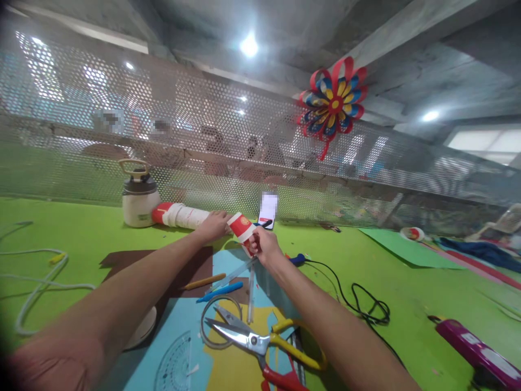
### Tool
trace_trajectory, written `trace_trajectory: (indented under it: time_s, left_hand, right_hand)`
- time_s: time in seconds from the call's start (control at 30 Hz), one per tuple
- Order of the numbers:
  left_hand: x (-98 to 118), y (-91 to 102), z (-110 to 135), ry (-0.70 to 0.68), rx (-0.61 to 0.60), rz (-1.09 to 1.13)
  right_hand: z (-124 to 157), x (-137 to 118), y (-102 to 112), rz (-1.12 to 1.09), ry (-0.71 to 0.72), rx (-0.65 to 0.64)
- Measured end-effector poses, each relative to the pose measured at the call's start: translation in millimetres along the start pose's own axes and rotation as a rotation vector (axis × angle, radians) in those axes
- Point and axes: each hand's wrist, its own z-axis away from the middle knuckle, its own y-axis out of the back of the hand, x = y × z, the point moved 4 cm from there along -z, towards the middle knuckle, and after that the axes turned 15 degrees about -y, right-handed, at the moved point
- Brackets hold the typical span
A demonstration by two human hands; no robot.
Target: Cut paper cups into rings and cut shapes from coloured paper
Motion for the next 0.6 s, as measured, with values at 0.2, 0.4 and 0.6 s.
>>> trace_trajectory:
  time_s: [0.2,0.4,0.6]
  left_hand:
    - [-13.1,7.2,16.7,0.155,0.007,-0.022]
    - [-28.9,-3.7,49.3,0.287,-0.153,0.070]
    - [-16.9,-3.2,45.1,0.283,-0.191,0.242]
  right_hand:
    - [-2.6,-19.9,-8.8,-0.059,0.083,-0.090]
    - [18.7,-32.9,-1.4,-0.030,0.144,-0.132]
    - [60.5,-28.4,11.5,0.062,0.171,-0.147]
